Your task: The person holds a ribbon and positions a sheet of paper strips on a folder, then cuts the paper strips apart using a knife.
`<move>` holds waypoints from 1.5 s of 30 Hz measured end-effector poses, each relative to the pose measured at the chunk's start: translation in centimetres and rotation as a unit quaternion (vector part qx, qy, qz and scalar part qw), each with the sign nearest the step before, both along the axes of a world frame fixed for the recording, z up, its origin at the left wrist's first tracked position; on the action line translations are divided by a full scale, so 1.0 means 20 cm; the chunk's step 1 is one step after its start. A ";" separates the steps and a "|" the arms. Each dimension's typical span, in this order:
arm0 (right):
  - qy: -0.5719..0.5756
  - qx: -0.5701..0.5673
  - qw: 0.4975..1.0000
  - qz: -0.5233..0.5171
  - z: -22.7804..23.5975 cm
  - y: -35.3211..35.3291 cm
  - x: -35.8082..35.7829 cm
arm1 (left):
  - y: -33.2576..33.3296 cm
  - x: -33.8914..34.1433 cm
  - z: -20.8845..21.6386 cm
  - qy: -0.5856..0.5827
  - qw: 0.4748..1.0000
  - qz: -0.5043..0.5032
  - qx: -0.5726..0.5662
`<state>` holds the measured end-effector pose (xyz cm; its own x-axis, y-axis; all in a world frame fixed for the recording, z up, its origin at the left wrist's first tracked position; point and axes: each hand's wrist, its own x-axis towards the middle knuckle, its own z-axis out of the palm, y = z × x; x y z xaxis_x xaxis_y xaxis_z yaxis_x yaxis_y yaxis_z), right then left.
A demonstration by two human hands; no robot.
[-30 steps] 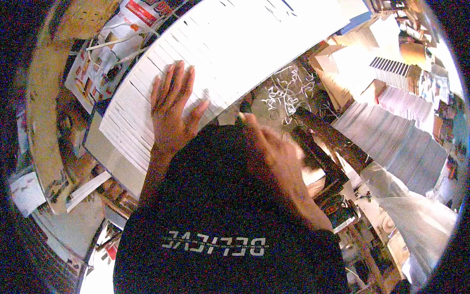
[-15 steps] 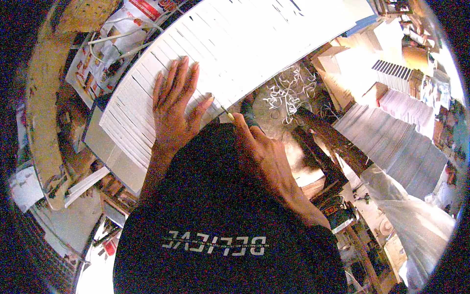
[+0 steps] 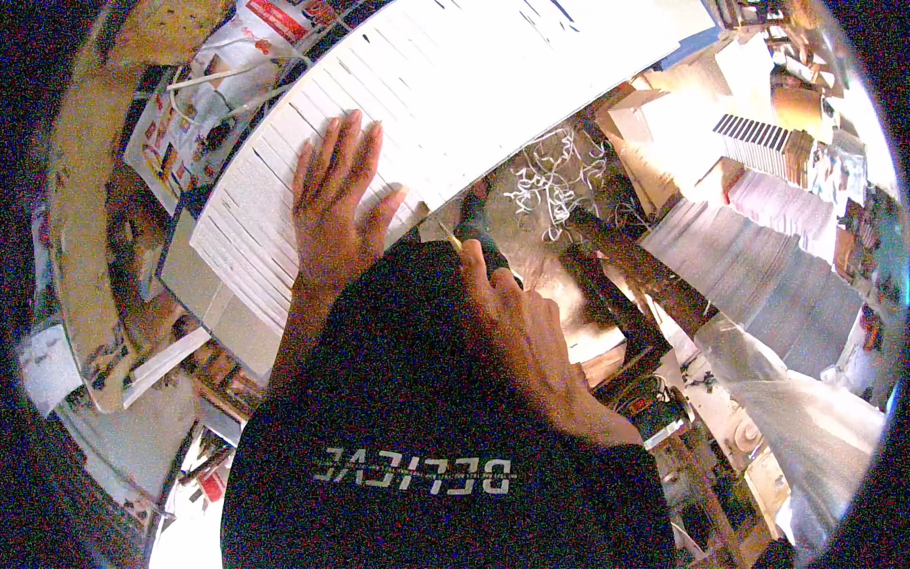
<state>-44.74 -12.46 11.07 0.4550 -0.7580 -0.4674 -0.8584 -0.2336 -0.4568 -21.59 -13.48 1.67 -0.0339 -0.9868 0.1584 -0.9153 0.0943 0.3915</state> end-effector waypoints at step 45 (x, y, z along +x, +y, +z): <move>-0.035 -0.060 0.994 -0.085 -0.12 0.13 0.11 | 0.08 0.07 0.01 0.021 0.999 -0.028 0.008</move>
<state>-42.54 -9.82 8.61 0.3443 -0.8750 -0.3405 -0.8575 -0.1454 -0.4935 -20.14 -11.90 1.84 -0.0828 -0.9859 0.1455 -0.8916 0.1385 0.4312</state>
